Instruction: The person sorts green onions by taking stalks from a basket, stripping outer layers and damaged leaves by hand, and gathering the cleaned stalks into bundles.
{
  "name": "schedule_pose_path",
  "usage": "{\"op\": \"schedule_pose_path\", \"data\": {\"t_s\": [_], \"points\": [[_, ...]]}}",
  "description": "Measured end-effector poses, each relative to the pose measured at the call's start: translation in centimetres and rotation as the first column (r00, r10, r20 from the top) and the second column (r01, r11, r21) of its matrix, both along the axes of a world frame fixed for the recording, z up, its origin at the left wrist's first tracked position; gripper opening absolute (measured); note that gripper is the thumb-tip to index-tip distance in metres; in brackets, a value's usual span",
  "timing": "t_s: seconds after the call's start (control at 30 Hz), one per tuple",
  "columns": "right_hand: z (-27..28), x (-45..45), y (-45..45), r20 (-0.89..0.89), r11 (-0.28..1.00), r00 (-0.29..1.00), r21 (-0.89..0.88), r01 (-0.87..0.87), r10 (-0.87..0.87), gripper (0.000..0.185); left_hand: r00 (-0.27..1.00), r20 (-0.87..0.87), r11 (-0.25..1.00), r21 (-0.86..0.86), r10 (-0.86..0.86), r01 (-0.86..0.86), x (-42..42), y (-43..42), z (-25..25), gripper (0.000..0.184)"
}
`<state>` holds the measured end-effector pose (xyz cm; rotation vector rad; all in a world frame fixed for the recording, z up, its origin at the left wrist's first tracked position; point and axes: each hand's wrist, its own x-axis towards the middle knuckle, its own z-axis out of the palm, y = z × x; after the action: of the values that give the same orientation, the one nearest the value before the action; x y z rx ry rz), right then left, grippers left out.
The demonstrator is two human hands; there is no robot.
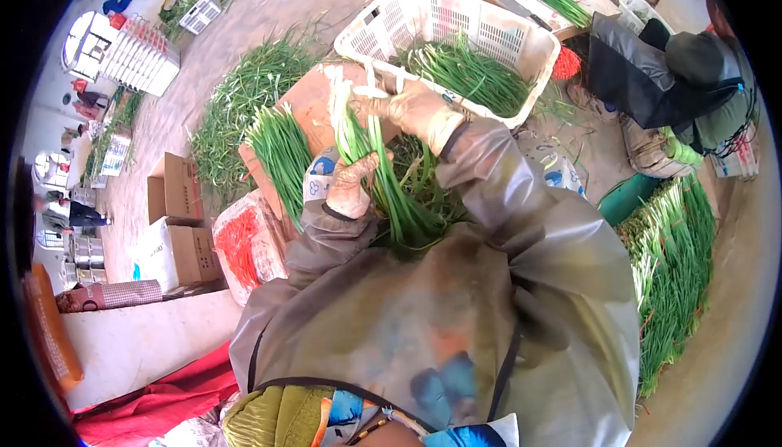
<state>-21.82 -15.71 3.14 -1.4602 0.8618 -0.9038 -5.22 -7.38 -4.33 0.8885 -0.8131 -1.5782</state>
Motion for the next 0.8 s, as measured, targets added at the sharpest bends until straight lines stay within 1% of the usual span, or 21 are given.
{"op": "schedule_pose_path", "data": {"t_s": [0.07,0.1,0.13,0.2,0.23,0.27,0.3,0.33,0.37,0.4,0.43,0.47,0.53,0.57,0.6,0.67,0.73,0.77,0.8], "points": [[0.4,-1.2,-1.9,-0.093,0.948,0.981,0.255,0.189,-0.171,0.050,0.989,-0.146,0.999,-0.032,-0.007,0.002,0.5,-0.3,0.2,0.023],[0.9,-1.7,-2.4,-0.043,0.951,0.951,0.033,0.307,-0.306,0.041,0.980,-0.156,0.990,0.090,0.122,-0.109,0.7,-0.4,0.5,0.022],[1.5,-2.2,-2.7,0.041,0.889,0.907,-0.182,0.419,-0.419,0.033,0.969,-0.226,0.995,0.051,0.098,-0.088,1.9,-0.9,-0.9,0.023],[-0.5,-4.9,-5.2,-0.139,0.848,0.869,-0.338,0.408,-0.474,0.030,0.958,-0.279,0.998,0.036,0.064,-0.057,3.2,-0.6,-0.3,0.032],[0.9,-5.8,-4.6,-0.137,0.948,0.944,-0.156,0.278,-0.299,0.027,0.951,-0.311,1.000,-0.016,0.007,-0.013,3.5,-0.7,0.0,0.039],[2.0,-6.4,-3.5,0.005,0.970,0.989,0.198,0.143,-0.147,0.025,0.939,-0.340,0.997,-0.071,-0.052,0.030,3.5,-0.7,0.4,0.046],[1.8,-5.9,-2.8,-0.018,0.974,0.993,0.193,0.118,-0.117,0.025,0.927,-0.369,0.994,-0.102,-0.067,0.031,3.1,-0.5,0.6,0.057],[1.7,-5.2,-2.3,-0.043,0.978,0.995,0.189,0.093,-0.087,0.026,0.920,-0.378,0.990,-0.131,-0.106,0.060,2.9,-0.6,0.7,0.063],[1.9,-4.0,-1.6,-0.063,0.995,0.996,0.070,0.070,-0.066,0.027,0.901,-0.401,0.982,-0.151,-0.165,0.113,2.7,-0.7,0.8,0.065],[-0.4,-3.1,-2.1,0.140,0.991,0.988,0.130,0.042,-0.061,0.027,0.877,-0.423,0.971,-0.171,-0.227,0.168,2.5,-0.7,0.9,0.067],[0.2,-2.1,-1.3,0.083,0.986,0.995,0.161,0.033,-0.047,0.027,0.873,-0.424,0.968,-0.173,-0.240,0.183,2.2,-0.7,1.1,0.064],[1.0,-1.0,-0.7,0.025,0.981,0.999,0.191,0.027,-0.033,0.027,0.872,-0.423,0.967,-0.173,-0.245,0.188,1.9,-0.6,1.3,0.064],[0.1,0.9,-0.7,-0.087,0.991,0.994,0.120,-0.061,0.072,0.032,0.842,-0.416,0.939,-0.148,-0.343,0.310,1.4,-0.1,1.8,0.055],[0.2,1.6,-0.2,-0.034,0.968,0.990,0.219,-0.124,0.135,0.037,0.858,-0.397,0.944,-0.079,-0.325,0.321,1.2,0.3,2.2,0.048],[-0.4,2.4,-0.3,-0.075,0.973,0.981,0.158,-0.166,0.180,0.033,0.790,-0.414,0.888,-0.130,-0.453,0.442,1.7,-0.1,0.4,0.051],[-0.6,2.4,-0.4,-0.132,0.972,0.978,0.194,-0.133,0.160,0.031,0.833,-0.377,0.912,-0.100,-0.406,0.399,1.8,0.6,1.0,0.049],[-0.4,1.9,-0.4,-0.268,0.996,0.961,0.064,-0.056,0.071,0.030,0.877,-0.389,0.955,-0.023,-0.281,0.296,1.7,0.6,1.6,0.046],[-1.9,1.9,-1.1,-0.366,0.998,0.931,-0.063,-0.012,-0.012,0.033,0.885,-0.378,0.959,-0.025,-0.271,0.283,1.9,0.6,1.6,0.044],[-3.5,1.6,-1.3,-0.368,0.998,0.930,-0.060,-0.014,-0.009,0.033,0.885,-0.381,0.960,-0.022,-0.267,0.280,1.7,0.8,1.5,0.044]]}}
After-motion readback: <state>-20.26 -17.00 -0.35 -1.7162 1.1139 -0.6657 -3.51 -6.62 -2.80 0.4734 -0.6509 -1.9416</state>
